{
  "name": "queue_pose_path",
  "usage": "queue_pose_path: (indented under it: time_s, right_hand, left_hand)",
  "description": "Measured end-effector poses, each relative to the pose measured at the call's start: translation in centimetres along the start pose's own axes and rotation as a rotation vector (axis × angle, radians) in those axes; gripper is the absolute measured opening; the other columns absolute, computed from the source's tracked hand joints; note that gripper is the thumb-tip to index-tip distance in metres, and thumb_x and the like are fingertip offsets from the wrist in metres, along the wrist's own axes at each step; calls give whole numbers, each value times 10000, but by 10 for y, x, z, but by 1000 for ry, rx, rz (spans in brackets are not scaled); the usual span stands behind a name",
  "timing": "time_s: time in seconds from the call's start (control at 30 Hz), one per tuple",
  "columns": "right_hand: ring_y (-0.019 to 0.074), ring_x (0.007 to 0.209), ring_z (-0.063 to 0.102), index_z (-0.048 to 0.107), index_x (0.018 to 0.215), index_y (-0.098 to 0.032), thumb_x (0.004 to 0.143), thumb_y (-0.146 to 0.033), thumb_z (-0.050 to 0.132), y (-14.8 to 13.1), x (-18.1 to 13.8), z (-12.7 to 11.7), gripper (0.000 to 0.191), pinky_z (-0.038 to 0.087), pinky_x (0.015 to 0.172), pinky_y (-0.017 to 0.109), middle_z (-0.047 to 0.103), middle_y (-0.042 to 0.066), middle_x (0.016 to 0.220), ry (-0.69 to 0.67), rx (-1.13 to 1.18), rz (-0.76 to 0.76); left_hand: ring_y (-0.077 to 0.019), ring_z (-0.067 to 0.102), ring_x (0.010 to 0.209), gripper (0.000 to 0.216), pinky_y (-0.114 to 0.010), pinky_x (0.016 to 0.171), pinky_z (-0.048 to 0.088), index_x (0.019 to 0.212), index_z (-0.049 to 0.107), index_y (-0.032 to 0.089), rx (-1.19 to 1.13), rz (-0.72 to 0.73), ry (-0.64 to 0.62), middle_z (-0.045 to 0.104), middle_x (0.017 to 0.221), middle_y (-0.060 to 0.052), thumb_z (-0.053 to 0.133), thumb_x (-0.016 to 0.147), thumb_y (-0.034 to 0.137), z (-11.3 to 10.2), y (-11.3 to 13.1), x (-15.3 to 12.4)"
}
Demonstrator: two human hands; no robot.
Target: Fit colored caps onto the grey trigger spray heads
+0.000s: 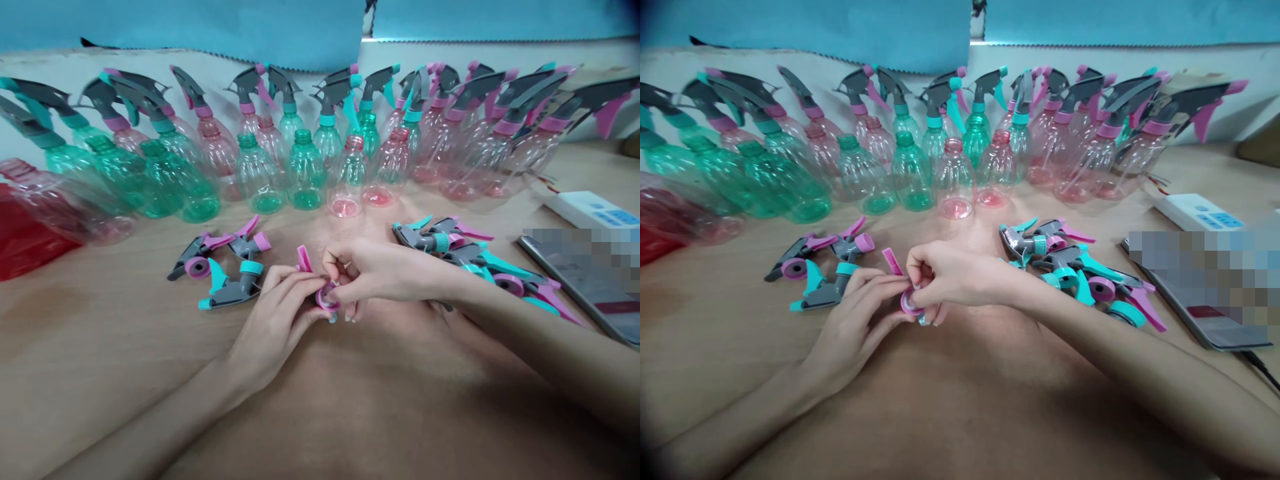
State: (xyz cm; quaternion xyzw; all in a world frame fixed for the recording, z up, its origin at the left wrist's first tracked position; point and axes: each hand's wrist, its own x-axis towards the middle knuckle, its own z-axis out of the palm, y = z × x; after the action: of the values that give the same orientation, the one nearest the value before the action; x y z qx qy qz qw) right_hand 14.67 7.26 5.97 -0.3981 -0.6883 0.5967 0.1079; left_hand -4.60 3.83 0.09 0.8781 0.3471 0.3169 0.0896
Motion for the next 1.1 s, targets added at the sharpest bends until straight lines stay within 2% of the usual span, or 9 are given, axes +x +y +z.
queue_pose_path:
  time_s: [0.13, 0.3, 0.43, 0.57, 0.7, 0.87, 1.1]
  right_hand:
    - [88, 584, 636, 359, 703, -210, 751, -132, 587, 2, 2, 1, 245, 529, 583, 231, 618, -48, 677, 25, 47, 10]
    - [92, 582, 635, 376, 701, -201, 721, -107, 571, 7, 4, 7, 217, 526, 567, 226, 622, -39, 677, 57, 69, -45]
    - [81, 569, 613, 388, 733, -200, 745, -135, 574, 6, 4, 3, 197, 517, 551, 226, 607, -41, 710, -18, 96, -23]
    - [78, 559, 605, 433, 773, -198, 741, -166, 611, 3, 0, -4, 184, 499, 544, 209, 582, -57, 683, -63, -26, -15]
    - [81, 571, 607, 433, 773, -201, 735, -155, 593, 2, 0, -2, 171, 515, 578, 221, 593, -51, 677, -33, -30, -37]
    - [92, 582, 598, 398, 748, -215, 676, -167, 600, 6, 1, 7, 220, 524, 552, 225, 592, -50, 687, 55, 37, 34]
    - [99, 503, 483, 370, 694, -234, 653, -314, 618, 16, 3, 18, 263, 360, 405, 220, 506, -72, 565, 185, -144, -2]
  left_hand:
    - [-191, 524, 879, 193, -301, 685, 505, 1065, 522, 184, 5, -2, -4, 620, 915, -56, 434, 955, 316, 2, 0, 0]
    - [-203, 530, 849, 189, -330, 674, 500, 1060, 525, 196, 63, 24, 53, 651, 913, -53, 482, 935, 331, 2, -2, -4]
    - [-191, 539, 813, 168, -312, 647, 491, 1054, 546, 204, 18, 5, 59, 652, 891, -40, 512, 923, 303, -1, -1, -4]
    - [-171, 539, 786, 135, -279, 627, 480, 1022, 569, 202, -48, -19, 37, 637, 871, -26, 546, 907, 269, -2, 0, -3]
    - [-171, 539, 797, 146, -276, 631, 479, 1033, 561, 200, -66, -16, 18, 642, 890, -27, 552, 903, 264, -3, -2, -2]
    - [-181, 533, 790, 175, -309, 657, 484, 1062, 549, 204, -52, 25, 17, 662, 900, -28, 557, 900, 268, -3, -5, -1]
    - [-204, 551, 823, 142, -356, 692, 494, 1010, 558, 213, -12, 30, 46, 657, 916, -41, 586, 872, 196, 0, -2, -4]
